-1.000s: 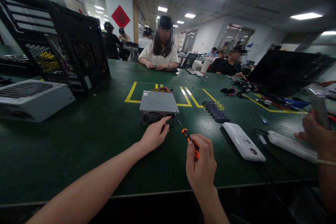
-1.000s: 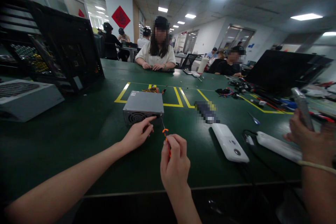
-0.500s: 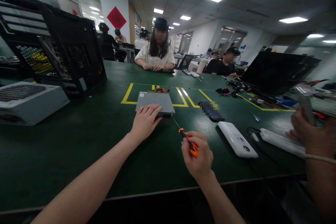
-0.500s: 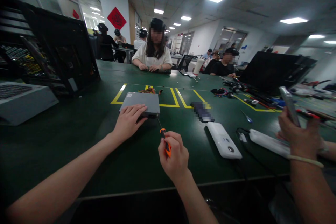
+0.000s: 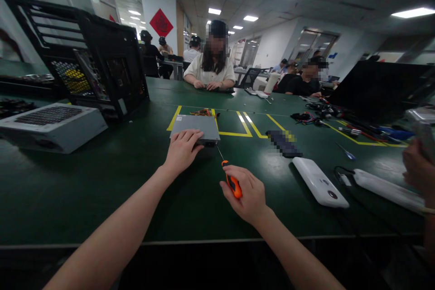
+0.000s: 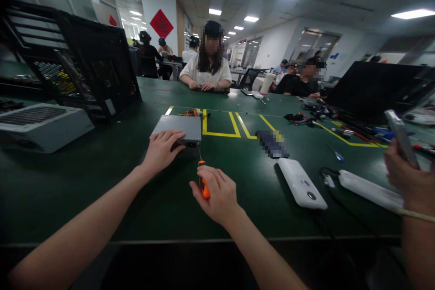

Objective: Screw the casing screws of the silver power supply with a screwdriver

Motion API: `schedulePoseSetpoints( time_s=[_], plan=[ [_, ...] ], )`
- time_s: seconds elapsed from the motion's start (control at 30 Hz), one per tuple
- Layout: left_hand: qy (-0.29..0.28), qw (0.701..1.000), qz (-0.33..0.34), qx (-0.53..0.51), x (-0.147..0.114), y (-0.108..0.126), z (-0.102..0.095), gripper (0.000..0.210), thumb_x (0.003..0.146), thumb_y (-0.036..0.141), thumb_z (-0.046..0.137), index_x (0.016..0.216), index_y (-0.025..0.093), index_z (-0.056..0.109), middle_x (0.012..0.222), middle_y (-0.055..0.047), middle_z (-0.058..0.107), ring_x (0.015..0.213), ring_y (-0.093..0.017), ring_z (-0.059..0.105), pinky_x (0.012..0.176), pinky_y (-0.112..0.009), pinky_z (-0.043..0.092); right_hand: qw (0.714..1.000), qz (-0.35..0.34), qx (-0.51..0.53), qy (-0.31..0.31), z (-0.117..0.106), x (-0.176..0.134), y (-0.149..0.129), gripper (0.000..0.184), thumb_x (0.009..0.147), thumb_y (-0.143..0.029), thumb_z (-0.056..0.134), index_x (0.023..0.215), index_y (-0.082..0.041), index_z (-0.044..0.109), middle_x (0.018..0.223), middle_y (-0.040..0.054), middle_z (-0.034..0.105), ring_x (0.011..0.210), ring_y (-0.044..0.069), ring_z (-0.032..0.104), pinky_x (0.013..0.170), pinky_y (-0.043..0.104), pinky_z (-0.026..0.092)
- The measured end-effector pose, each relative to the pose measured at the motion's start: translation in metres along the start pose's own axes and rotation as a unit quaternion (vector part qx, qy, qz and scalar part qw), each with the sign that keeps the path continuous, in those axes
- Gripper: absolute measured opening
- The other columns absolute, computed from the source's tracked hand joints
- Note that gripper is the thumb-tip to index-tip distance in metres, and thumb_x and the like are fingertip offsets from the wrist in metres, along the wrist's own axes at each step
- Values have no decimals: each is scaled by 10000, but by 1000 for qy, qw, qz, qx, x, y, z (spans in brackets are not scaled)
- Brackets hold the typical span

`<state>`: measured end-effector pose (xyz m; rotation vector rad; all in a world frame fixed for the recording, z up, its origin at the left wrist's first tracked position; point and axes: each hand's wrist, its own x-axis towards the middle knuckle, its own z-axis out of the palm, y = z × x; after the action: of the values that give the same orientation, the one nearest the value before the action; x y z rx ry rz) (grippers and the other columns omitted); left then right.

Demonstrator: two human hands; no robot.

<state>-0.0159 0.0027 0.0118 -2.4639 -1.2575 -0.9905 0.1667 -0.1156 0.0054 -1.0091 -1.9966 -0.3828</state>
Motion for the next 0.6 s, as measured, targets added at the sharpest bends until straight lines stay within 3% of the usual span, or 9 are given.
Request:
schedulePoseSetpoints(
  time_s=[0.1,0.2,0.33,0.5,0.6],
  plan=[
    [27,1000,8,12,0,4,-2,308,837,245,488,1143,209,507,1196,-84,520,1108,-244,441,919,-408,299,999,26,29,26,7,4,-4,302,784,-184,535,1057,-153,410,956,118,568,862,187,592,622,292,529],
    [43,999,4,16,-1,14,-6,236,859,245,418,1030,183,569,1064,-99,546,1015,-241,479,868,-388,350,999,25,17,37,11,9,-9,242,750,-144,539,962,-172,425,945,107,536,838,184,577,587,285,515],
    [-31,998,-13,-43,-4,29,-4,249,874,221,362,997,182,575,929,-63,568,866,-178,535,734,-277,427,999,-14,8,31,12,15,-9,164,723,-115,542,857,-189,483,895,76,550,810,186,565,667,349,500],
    [-115,991,-50,-52,-8,37,1,320,876,244,359,1161,199,495,1037,-55,596,876,-177,575,702,-266,457,989,60,114,73,14,11,-5,301,757,-114,508,1037,-188,427,974,94,549,907,196,561,709,364,508],
    [-137,987,-62,-50,-7,38,0,354,878,255,349,1209,193,457,1089,-63,599,884,-192,594,699,-283,470,984,72,136,86,14,7,-6,297,733,-85,520,996,-195,433,973,88,545,889,191,573,685,346,509]
  ],
)
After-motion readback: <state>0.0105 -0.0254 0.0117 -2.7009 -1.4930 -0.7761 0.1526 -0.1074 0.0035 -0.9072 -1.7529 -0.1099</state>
